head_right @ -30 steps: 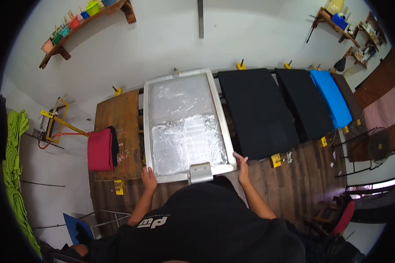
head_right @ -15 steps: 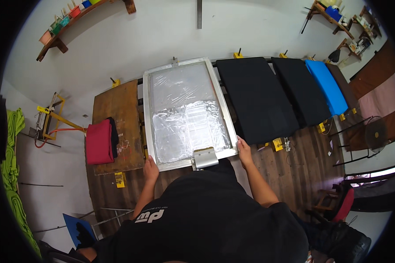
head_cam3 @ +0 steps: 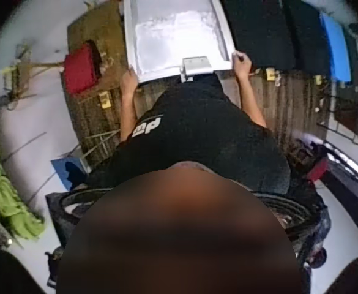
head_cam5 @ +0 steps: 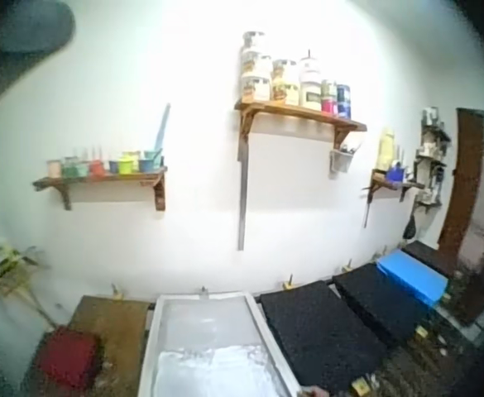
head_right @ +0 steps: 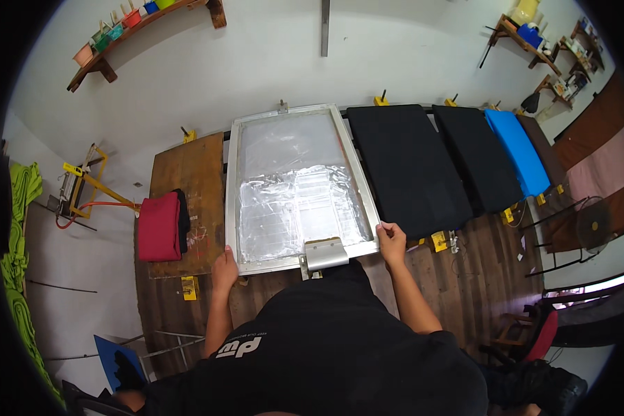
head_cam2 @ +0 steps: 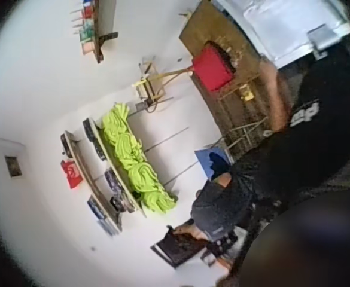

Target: Preparing a screen printing frame by applying and smoothing out a transparent film using a squeegee.

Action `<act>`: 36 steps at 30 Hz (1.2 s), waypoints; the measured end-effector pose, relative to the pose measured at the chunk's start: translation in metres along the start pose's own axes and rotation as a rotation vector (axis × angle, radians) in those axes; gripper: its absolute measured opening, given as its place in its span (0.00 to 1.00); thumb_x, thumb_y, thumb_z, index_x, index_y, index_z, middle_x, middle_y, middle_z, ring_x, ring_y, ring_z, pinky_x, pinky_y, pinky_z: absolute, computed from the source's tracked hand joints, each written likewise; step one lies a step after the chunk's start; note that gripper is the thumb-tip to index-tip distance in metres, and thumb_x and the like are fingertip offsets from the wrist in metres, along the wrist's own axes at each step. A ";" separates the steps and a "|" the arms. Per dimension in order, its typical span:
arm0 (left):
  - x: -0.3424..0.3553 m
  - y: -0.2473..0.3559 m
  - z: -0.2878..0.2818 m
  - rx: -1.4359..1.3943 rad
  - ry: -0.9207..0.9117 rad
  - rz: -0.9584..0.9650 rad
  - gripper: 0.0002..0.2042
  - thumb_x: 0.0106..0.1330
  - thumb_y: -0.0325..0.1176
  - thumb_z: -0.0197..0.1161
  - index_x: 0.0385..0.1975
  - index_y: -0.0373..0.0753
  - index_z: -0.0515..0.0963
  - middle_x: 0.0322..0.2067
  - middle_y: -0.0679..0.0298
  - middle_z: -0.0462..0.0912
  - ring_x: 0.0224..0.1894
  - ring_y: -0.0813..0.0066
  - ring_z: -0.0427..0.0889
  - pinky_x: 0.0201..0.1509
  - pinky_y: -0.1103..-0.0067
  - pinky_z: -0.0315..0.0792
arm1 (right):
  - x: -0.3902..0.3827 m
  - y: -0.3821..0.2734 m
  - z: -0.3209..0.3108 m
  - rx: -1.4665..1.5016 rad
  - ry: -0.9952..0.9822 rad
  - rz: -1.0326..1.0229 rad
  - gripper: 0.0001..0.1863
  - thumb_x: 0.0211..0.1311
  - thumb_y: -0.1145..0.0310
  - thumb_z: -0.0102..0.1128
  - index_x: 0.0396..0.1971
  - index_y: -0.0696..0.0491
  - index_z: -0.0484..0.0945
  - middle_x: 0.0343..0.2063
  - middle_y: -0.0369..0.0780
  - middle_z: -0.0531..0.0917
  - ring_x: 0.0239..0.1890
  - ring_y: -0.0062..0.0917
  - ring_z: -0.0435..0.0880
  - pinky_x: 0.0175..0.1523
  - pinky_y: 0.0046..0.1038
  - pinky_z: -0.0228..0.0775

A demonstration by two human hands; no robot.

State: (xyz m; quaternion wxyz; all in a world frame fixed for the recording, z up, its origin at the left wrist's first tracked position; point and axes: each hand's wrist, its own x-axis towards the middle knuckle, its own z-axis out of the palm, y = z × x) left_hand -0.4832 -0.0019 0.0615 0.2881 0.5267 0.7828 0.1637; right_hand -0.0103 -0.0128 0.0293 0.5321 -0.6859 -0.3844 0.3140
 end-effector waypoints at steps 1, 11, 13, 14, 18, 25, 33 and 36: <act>0.000 0.003 -0.002 -0.002 -0.012 0.001 0.33 0.79 0.53 0.32 0.38 0.29 0.81 0.43 0.37 0.82 0.50 0.34 0.78 0.56 0.53 0.69 | -0.001 -0.005 -0.001 0.048 0.000 0.018 0.09 0.66 0.70 0.66 0.41 0.60 0.81 0.30 0.33 0.84 0.33 0.12 0.78 0.41 0.18 0.70; 0.007 0.005 -0.010 0.006 -0.094 0.006 0.35 0.78 0.54 0.34 0.37 0.28 0.82 0.39 0.35 0.82 0.49 0.34 0.78 0.56 0.54 0.69 | 0.000 -0.013 -0.003 0.173 0.009 0.108 0.08 0.64 0.72 0.68 0.30 0.54 0.76 0.23 0.29 0.79 0.25 0.08 0.71 0.31 0.15 0.62; 0.014 -0.003 -0.006 0.014 -0.113 0.001 0.35 0.78 0.55 0.34 0.37 0.27 0.82 0.40 0.35 0.81 0.49 0.33 0.78 0.56 0.54 0.69 | 0.001 -0.013 0.000 0.190 0.012 0.142 0.07 0.64 0.71 0.68 0.32 0.55 0.77 0.24 0.30 0.80 0.26 0.08 0.73 0.32 0.15 0.64; 0.016 -0.003 -0.005 0.018 -0.113 0.000 0.35 0.78 0.55 0.34 0.37 0.27 0.82 0.40 0.35 0.81 0.49 0.33 0.78 0.56 0.54 0.69 | 0.001 -0.015 0.002 0.231 0.026 0.153 0.07 0.65 0.71 0.68 0.35 0.57 0.79 0.25 0.31 0.81 0.27 0.09 0.74 0.34 0.15 0.65; 0.027 -0.013 0.005 -0.040 -0.124 -0.029 0.37 0.77 0.58 0.35 0.35 0.25 0.81 0.38 0.32 0.80 0.49 0.31 0.77 0.55 0.54 0.70 | 0.007 -0.024 0.004 0.227 -0.054 0.117 0.12 0.66 0.71 0.66 0.45 0.61 0.82 0.29 0.33 0.84 0.31 0.10 0.77 0.39 0.15 0.68; 0.032 -0.020 0.016 -0.246 -0.094 -0.029 0.36 0.76 0.58 0.43 0.29 0.21 0.76 0.28 0.34 0.78 0.38 0.37 0.81 0.46 0.59 0.71 | 0.014 -0.008 -0.001 0.154 -0.072 0.067 0.11 0.66 0.71 0.66 0.44 0.61 0.84 0.30 0.31 0.84 0.30 0.09 0.77 0.37 0.15 0.67; 0.032 -0.030 0.037 -0.622 -0.030 -0.139 0.30 0.75 0.54 0.51 0.37 0.24 0.80 0.34 0.49 0.84 0.39 0.67 0.81 0.49 0.69 0.71 | 0.021 0.000 0.000 0.189 -0.069 0.079 0.08 0.65 0.71 0.67 0.39 0.59 0.82 0.26 0.31 0.83 0.28 0.09 0.77 0.34 0.15 0.67; 0.029 -0.023 0.032 -0.860 -0.116 -0.211 0.29 0.76 0.53 0.51 0.51 0.27 0.78 0.48 0.55 0.83 0.50 0.70 0.79 0.57 0.75 0.69 | 0.023 0.004 0.000 0.172 -0.079 0.242 0.13 0.67 0.69 0.66 0.45 0.59 0.78 0.33 0.35 0.83 0.35 0.14 0.80 0.41 0.18 0.71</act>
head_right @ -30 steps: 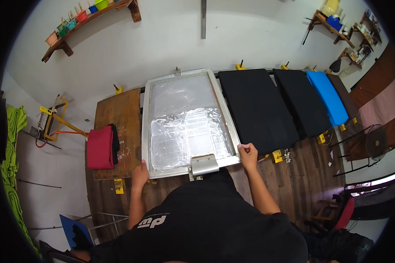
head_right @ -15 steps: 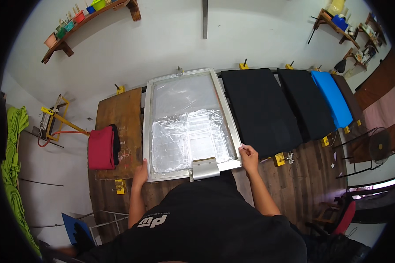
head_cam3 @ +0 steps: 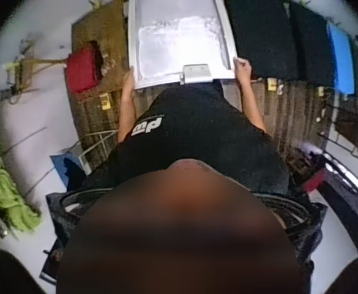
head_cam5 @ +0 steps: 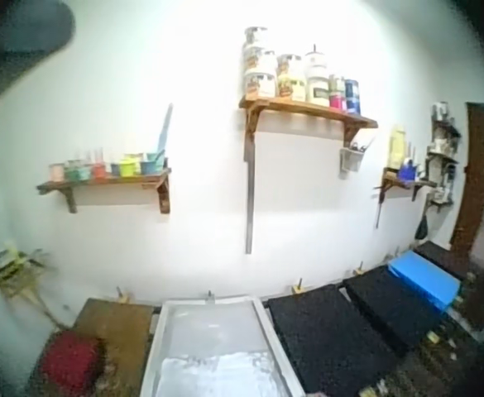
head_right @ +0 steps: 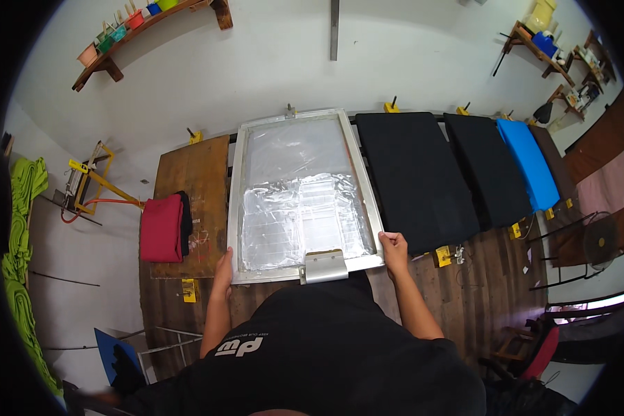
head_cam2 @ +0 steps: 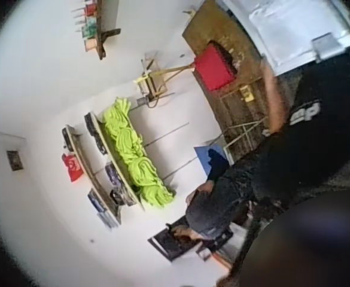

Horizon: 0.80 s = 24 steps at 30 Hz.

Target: Preparing a screen printing frame by applying and smoothing out a transparent film using a squeegee.

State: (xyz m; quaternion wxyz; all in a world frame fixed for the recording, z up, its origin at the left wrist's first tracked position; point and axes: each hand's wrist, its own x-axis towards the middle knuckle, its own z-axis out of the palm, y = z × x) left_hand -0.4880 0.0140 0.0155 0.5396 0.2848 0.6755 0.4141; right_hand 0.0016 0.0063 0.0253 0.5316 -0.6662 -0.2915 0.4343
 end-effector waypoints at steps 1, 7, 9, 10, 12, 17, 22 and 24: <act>-0.001 0.002 -0.001 -0.071 -0.059 -0.036 0.29 0.76 0.53 0.51 0.59 0.29 0.75 0.54 0.58 0.81 0.55 0.70 0.78 0.61 0.78 0.66 | 0.001 0.000 0.000 0.001 -0.001 -0.003 0.13 0.67 0.69 0.66 0.45 0.59 0.78 0.33 0.35 0.83 0.35 0.14 0.80 0.41 0.18 0.71; -0.010 0.014 0.003 -0.009 -0.067 -0.055 0.31 0.78 0.53 0.47 0.66 0.30 0.68 0.63 0.55 0.75 0.64 0.69 0.71 0.69 0.77 0.60 | -0.005 -0.024 0.004 0.078 -0.209 0.110 0.24 0.75 0.62 0.53 0.65 0.58 0.67 0.55 0.42 0.78 0.56 0.24 0.76 0.62 0.26 0.66; -0.004 0.006 -0.003 -0.026 -0.090 -0.055 0.31 0.79 0.53 0.46 0.67 0.30 0.67 0.64 0.55 0.74 0.65 0.69 0.70 0.70 0.77 0.59 | -0.006 -0.025 0.004 0.061 -0.255 0.046 0.24 0.77 0.62 0.49 0.67 0.56 0.66 0.57 0.40 0.79 0.56 0.24 0.76 0.62 0.25 0.66; -0.002 0.002 -0.005 -0.040 -0.115 -0.057 0.31 0.79 0.53 0.45 0.67 0.30 0.67 0.65 0.55 0.73 0.66 0.68 0.69 0.70 0.77 0.58 | -0.006 -0.024 0.004 0.060 -0.258 0.045 0.24 0.77 0.62 0.49 0.67 0.56 0.66 0.57 0.40 0.79 0.56 0.24 0.76 0.62 0.25 0.66; -0.002 -0.001 -0.004 -0.030 -0.103 -0.036 0.31 0.79 0.52 0.45 0.67 0.30 0.67 0.65 0.54 0.73 0.66 0.68 0.69 0.70 0.77 0.58 | -0.007 -0.021 0.004 0.083 -0.274 0.041 0.21 0.78 0.64 0.47 0.65 0.56 0.69 0.55 0.38 0.80 0.55 0.22 0.77 0.62 0.24 0.66; 0.005 -0.012 -0.005 -0.009 -0.123 -0.004 0.30 0.80 0.52 0.44 0.67 0.29 0.67 0.64 0.54 0.73 0.66 0.67 0.70 0.70 0.76 0.59 | 0.000 -0.007 0.003 0.024 -0.246 -0.040 0.19 0.78 0.64 0.48 0.61 0.57 0.73 0.51 0.37 0.81 0.53 0.19 0.76 0.60 0.22 0.66; 0.021 -0.045 -0.006 0.006 -0.097 0.067 0.30 0.80 0.51 0.43 0.65 0.28 0.68 0.61 0.52 0.76 0.64 0.66 0.72 0.68 0.76 0.61 | 0.011 0.022 0.001 -0.136 -0.190 -0.185 0.19 0.77 0.62 0.49 0.57 0.59 0.76 0.47 0.37 0.83 0.50 0.18 0.77 0.57 0.23 0.68; 0.019 -0.046 0.000 0.011 -0.102 0.087 0.30 0.80 0.51 0.43 0.64 0.28 0.69 0.60 0.52 0.77 0.63 0.66 0.73 0.68 0.75 0.61 | 0.011 0.029 0.000 -0.309 -0.104 -0.334 0.20 0.77 0.59 0.49 0.54 0.60 0.77 0.42 0.42 0.85 0.46 0.23 0.81 0.54 0.27 0.71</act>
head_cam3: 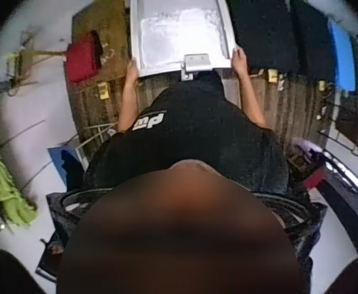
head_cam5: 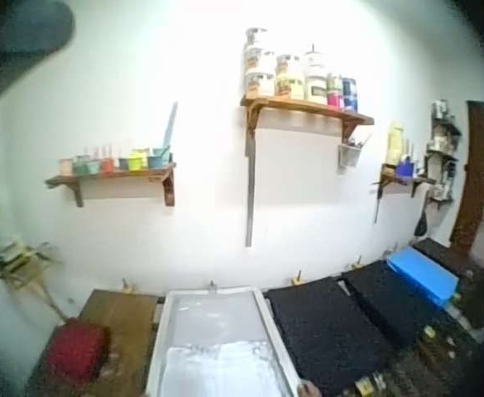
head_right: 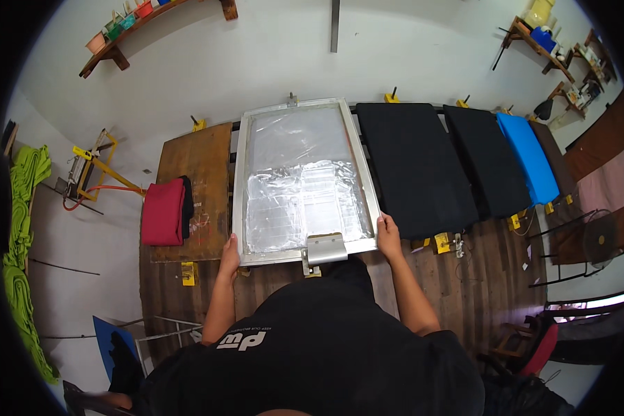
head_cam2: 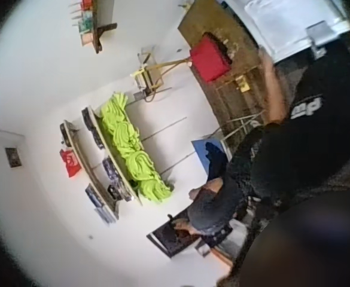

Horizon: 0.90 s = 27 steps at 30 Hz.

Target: Preparing a screen printing frame by applying and smoothing out a transparent film using a squeegee.

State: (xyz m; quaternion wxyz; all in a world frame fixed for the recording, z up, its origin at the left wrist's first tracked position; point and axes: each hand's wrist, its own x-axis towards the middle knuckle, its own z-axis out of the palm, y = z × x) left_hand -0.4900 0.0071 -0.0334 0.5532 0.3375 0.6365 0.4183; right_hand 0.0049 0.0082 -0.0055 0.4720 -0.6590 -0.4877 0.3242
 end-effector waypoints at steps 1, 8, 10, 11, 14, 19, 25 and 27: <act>0.000 0.000 0.003 0.004 -0.002 0.023 0.30 0.80 0.52 0.43 0.64 0.27 0.70 0.59 0.52 0.77 0.62 0.65 0.73 0.67 0.75 0.62 | -0.002 0.003 -0.001 -0.002 0.004 0.004 0.20 0.77 0.59 0.49 0.54 0.60 0.77 0.42 0.42 0.85 0.46 0.23 0.81 0.54 0.27 0.71; 0.018 -0.047 -0.005 0.058 0.056 0.088 0.29 0.80 0.52 0.43 0.59 0.28 0.73 0.55 0.51 0.80 0.58 0.64 0.76 0.65 0.74 0.64 | -0.018 -0.017 0.008 -0.404 0.074 0.004 0.22 0.76 0.55 0.45 0.45 0.61 0.78 0.34 0.56 0.84 0.42 0.53 0.84 0.47 0.45 0.75; 0.022 -0.053 -0.003 0.077 0.065 0.071 0.29 0.79 0.53 0.43 0.57 0.28 0.74 0.54 0.49 0.79 0.59 0.61 0.75 0.65 0.72 0.63 | -0.020 -0.019 0.010 -0.436 0.094 -0.003 0.22 0.76 0.56 0.45 0.43 0.61 0.78 0.34 0.57 0.84 0.42 0.56 0.83 0.46 0.47 0.74; 0.023 -0.056 -0.004 0.077 0.065 0.070 0.29 0.79 0.53 0.43 0.57 0.28 0.74 0.54 0.49 0.79 0.59 0.61 0.75 0.65 0.72 0.63 | -0.019 -0.020 0.011 -0.441 0.094 -0.001 0.22 0.76 0.57 0.44 0.41 0.62 0.78 0.34 0.57 0.84 0.42 0.56 0.83 0.46 0.48 0.74; 0.026 -0.063 -0.007 0.186 0.141 0.110 0.29 0.79 0.53 0.43 0.54 0.27 0.75 0.54 0.48 0.76 0.60 0.56 0.73 0.66 0.70 0.62 | -0.017 -0.019 0.010 -0.455 0.100 -0.068 0.20 0.76 0.59 0.44 0.38 0.62 0.77 0.33 0.57 0.82 0.41 0.56 0.82 0.46 0.49 0.72; 0.019 -0.051 0.000 0.218 0.167 0.104 0.28 0.79 0.53 0.43 0.50 0.29 0.75 0.54 0.45 0.73 0.60 0.52 0.71 0.67 0.68 0.61 | -0.017 -0.014 0.010 -0.497 0.103 -0.140 0.18 0.76 0.63 0.45 0.33 0.62 0.75 0.32 0.56 0.80 0.38 0.55 0.79 0.45 0.50 0.69; 0.020 -0.054 -0.005 0.223 0.160 0.121 0.27 0.79 0.52 0.43 0.49 0.29 0.75 0.51 0.45 0.73 0.58 0.50 0.71 0.65 0.67 0.61 | -0.018 -0.010 0.014 -0.560 0.121 -0.185 0.16 0.74 0.64 0.46 0.31 0.61 0.74 0.31 0.54 0.77 0.38 0.52 0.76 0.45 0.49 0.67; 0.023 -0.057 -0.004 0.244 0.173 0.129 0.26 0.79 0.51 0.43 0.48 0.29 0.75 0.50 0.46 0.73 0.57 0.50 0.71 0.65 0.67 0.62 | -0.019 -0.006 0.015 -0.602 0.140 -0.199 0.15 0.74 0.65 0.48 0.31 0.60 0.73 0.31 0.53 0.76 0.37 0.51 0.75 0.45 0.48 0.66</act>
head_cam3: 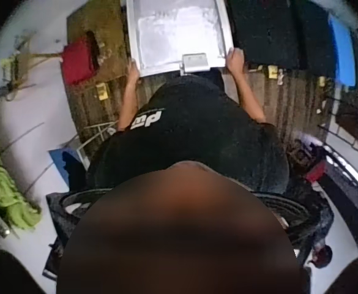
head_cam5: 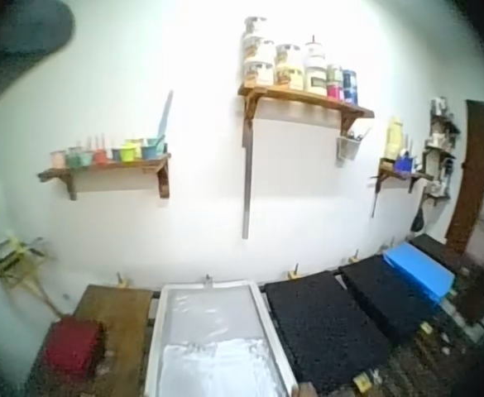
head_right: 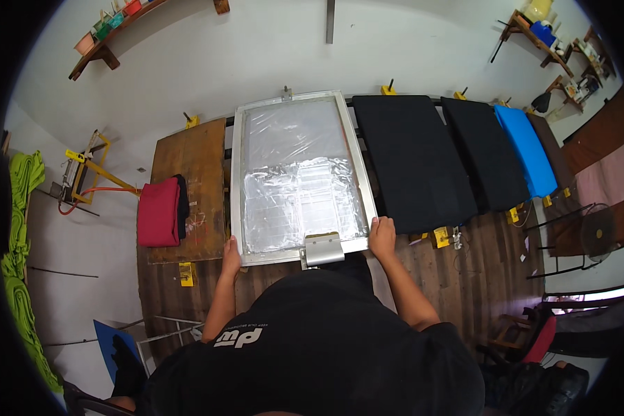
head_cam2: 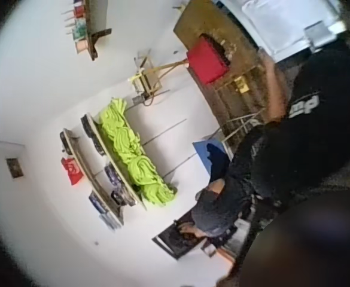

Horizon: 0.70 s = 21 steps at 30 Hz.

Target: Preparing a screen printing frame by applying and smoothing out a transparent film using a squeegee.

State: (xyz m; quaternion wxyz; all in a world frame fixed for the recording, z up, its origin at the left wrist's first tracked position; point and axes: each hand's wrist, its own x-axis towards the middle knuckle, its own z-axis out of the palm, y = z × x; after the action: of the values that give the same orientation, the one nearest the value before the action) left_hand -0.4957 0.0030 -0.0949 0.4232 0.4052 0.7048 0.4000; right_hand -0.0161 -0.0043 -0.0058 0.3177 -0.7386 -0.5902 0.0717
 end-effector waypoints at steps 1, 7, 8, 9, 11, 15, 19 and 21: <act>0.001 -0.002 0.000 0.020 0.012 0.012 0.25 0.79 0.50 0.43 0.47 0.29 0.75 0.49 0.46 0.73 0.56 0.50 0.72 0.64 0.66 0.62 | -0.001 0.001 0.002 0.000 -0.003 0.003 0.15 0.74 0.65 0.48 0.31 0.60 0.73 0.31 0.53 0.76 0.37 0.51 0.75 0.45 0.48 0.66; 0.000 -0.009 0.004 0.236 0.077 0.169 0.21 0.80 0.46 0.43 0.41 0.30 0.72 0.41 0.45 0.73 0.48 0.46 0.73 0.57 0.62 0.65 | -0.001 0.004 0.011 -0.097 0.000 -0.042 0.13 0.72 0.65 0.51 0.31 0.60 0.73 0.32 0.53 0.75 0.38 0.49 0.74 0.46 0.47 0.65; -0.002 -0.007 0.006 0.236 0.074 0.172 0.21 0.80 0.46 0.43 0.41 0.30 0.72 0.41 0.45 0.73 0.48 0.46 0.73 0.57 0.62 0.65 | -0.002 0.004 0.013 -0.089 0.008 -0.004 0.13 0.72 0.65 0.51 0.31 0.60 0.73 0.32 0.52 0.75 0.38 0.49 0.74 0.46 0.47 0.65; -0.005 -0.005 0.010 0.247 0.110 0.209 0.20 0.80 0.45 0.43 0.41 0.30 0.72 0.41 0.45 0.74 0.48 0.45 0.73 0.56 0.61 0.65 | -0.004 0.005 0.014 -0.081 0.016 0.032 0.13 0.71 0.65 0.52 0.31 0.60 0.73 0.33 0.52 0.75 0.38 0.49 0.74 0.46 0.47 0.65; -0.010 0.004 0.014 0.265 0.161 0.251 0.18 0.79 0.42 0.45 0.42 0.31 0.72 0.40 0.44 0.75 0.45 0.44 0.74 0.52 0.60 0.67 | -0.007 0.002 0.017 -0.033 0.052 0.029 0.12 0.71 0.65 0.52 0.32 0.60 0.73 0.33 0.52 0.75 0.39 0.49 0.74 0.46 0.47 0.65; -0.018 0.024 0.014 0.288 0.168 0.191 0.17 0.78 0.42 0.47 0.44 0.30 0.72 0.39 0.44 0.76 0.44 0.44 0.76 0.51 0.61 0.69 | -0.009 -0.004 0.017 0.045 0.113 0.030 0.12 0.70 0.65 0.53 0.36 0.60 0.74 0.36 0.51 0.76 0.42 0.49 0.75 0.49 0.46 0.66; -0.024 0.038 0.018 0.279 0.299 0.311 0.16 0.77 0.40 0.50 0.46 0.31 0.73 0.38 0.47 0.78 0.44 0.46 0.78 0.52 0.62 0.71 | -0.008 -0.009 0.010 0.013 0.100 0.026 0.10 0.70 0.66 0.54 0.39 0.59 0.75 0.38 0.49 0.77 0.44 0.47 0.75 0.50 0.44 0.67; -0.032 0.050 0.020 0.236 0.345 0.334 0.15 0.77 0.40 0.50 0.44 0.31 0.73 0.37 0.48 0.78 0.44 0.46 0.77 0.52 0.64 0.71 | -0.007 -0.007 0.006 -0.006 0.076 0.017 0.10 0.69 0.66 0.55 0.40 0.58 0.76 0.38 0.48 0.77 0.43 0.46 0.75 0.50 0.44 0.67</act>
State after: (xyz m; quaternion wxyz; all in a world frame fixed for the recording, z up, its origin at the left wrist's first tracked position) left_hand -0.4554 -0.0038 -0.0469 0.1748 0.4883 0.7316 0.4424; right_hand -0.0267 -0.0074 -0.0091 0.3369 -0.7469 -0.5715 0.0445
